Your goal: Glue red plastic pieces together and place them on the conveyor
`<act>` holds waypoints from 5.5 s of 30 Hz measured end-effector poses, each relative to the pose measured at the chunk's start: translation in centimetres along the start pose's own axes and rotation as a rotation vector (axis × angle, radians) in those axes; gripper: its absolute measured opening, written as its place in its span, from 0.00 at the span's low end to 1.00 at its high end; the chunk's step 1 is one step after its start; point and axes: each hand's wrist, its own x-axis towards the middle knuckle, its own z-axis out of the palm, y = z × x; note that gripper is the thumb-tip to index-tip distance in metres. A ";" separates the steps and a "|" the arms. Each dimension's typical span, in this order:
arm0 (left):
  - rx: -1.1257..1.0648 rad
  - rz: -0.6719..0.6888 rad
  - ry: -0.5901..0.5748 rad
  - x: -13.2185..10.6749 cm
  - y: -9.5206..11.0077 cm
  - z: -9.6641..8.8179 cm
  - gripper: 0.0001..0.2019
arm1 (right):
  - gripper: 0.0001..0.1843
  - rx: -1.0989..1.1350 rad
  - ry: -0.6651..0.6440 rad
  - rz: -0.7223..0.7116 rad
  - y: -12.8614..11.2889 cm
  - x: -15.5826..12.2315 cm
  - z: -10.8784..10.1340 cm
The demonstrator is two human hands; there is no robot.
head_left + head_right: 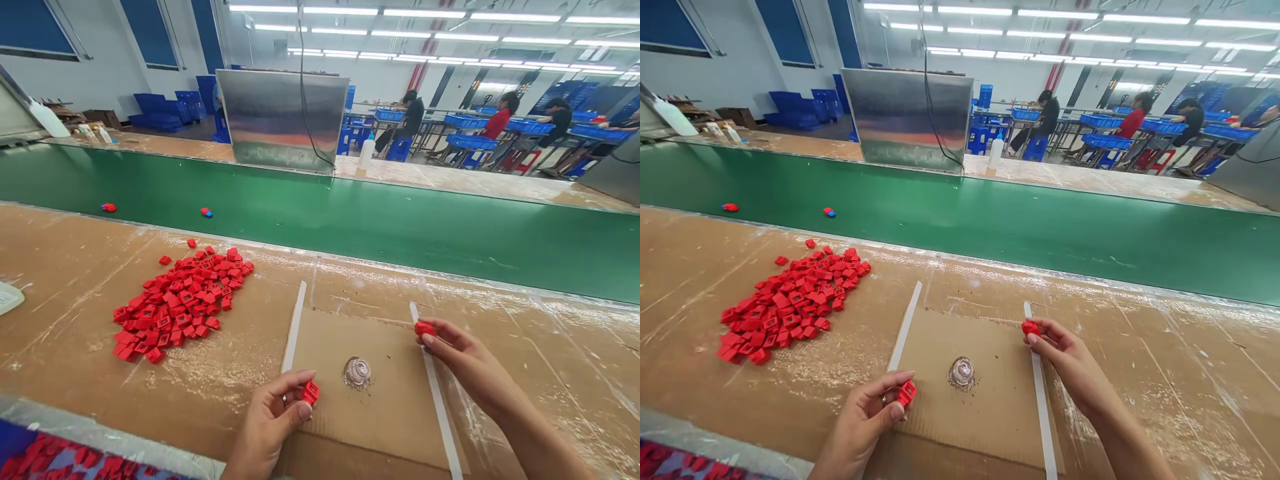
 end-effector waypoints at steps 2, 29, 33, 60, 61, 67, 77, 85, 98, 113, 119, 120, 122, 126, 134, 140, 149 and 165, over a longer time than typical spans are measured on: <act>-0.065 -0.027 -0.025 -0.3 0.2 0.9 0.21 | 0.28 0.100 -0.027 0.107 1.0 -2.0 -0.6; 0.040 0.006 -0.173 -2.1 -0.2 3.0 0.15 | 0.15 -0.664 -0.163 -0.529 -4.9 -5.7 5.9; 0.061 0.013 -0.177 -2.2 -0.4 2.9 0.15 | 0.14 -0.721 -0.112 -0.653 -5.2 -5.9 6.5; 0.119 -0.011 -0.194 -2.3 0.3 3.0 0.14 | 0.07 -0.675 -0.149 -0.640 -4.2 -6.3 7.4; 0.121 -0.013 -0.194 -2.3 0.4 3.0 0.14 | 0.07 -0.682 -0.151 -0.644 -4.2 -6.3 7.4; 0.128 -0.016 -0.199 -2.4 0.6 3.0 0.14 | 0.10 -0.735 -0.159 -0.662 -4.7 -6.2 7.5; 0.110 -0.011 -0.202 -2.4 0.5 3.0 0.14 | 0.11 -0.759 -0.091 -0.665 -5.7 -6.4 7.5; 0.102 -0.015 -0.204 -2.4 0.5 3.0 0.15 | 0.12 -0.767 -0.145 -0.660 -5.2 -6.3 7.8; 0.049 -0.017 -0.207 -2.3 0.2 2.8 0.16 | 0.11 -0.696 -0.038 -0.693 -6.2 -6.7 7.5; -0.088 -0.080 -0.257 -2.2 0.5 2.8 0.15 | 0.14 -0.222 -0.089 -0.422 -2.4 -11.9 11.4; -0.083 -0.070 -0.258 -2.3 0.8 3.0 0.14 | 0.14 -0.239 -0.092 -0.420 -2.7 -12.1 11.8; -0.083 -0.068 -0.258 -2.3 0.8 3.0 0.14 | 0.14 -0.234 -0.092 -0.420 -2.8 -12.1 11.9; -0.081 -0.062 -0.261 -2.3 0.8 3.0 0.14 | 0.14 -0.227 -0.087 -0.422 -2.9 -12.2 12.1; -0.093 -0.055 -0.265 -2.4 0.7 3.0 0.14 | 0.13 -0.242 -0.095 -0.436 -2.8 -12.0 12.1; 0.015 0.022 -0.240 -2.2 0.8 3.0 0.10 | 0.10 -0.221 -0.163 -0.507 -2.7 -11.7 12.2; 0.239 0.082 -0.289 -2.3 0.8 2.6 0.10 | 0.12 -0.201 -0.206 -0.539 -1.5 -11.9 12.4; 0.448 0.135 -0.296 -2.4 0.8 2.7 0.08 | 0.09 -0.149 -0.248 -0.522 -0.5 -11.5 12.4; 0.451 0.031 -0.219 -2.0 0.3 3.2 0.17 | 0.12 0.099 0.019 -0.413 1.7 -11.7 13.7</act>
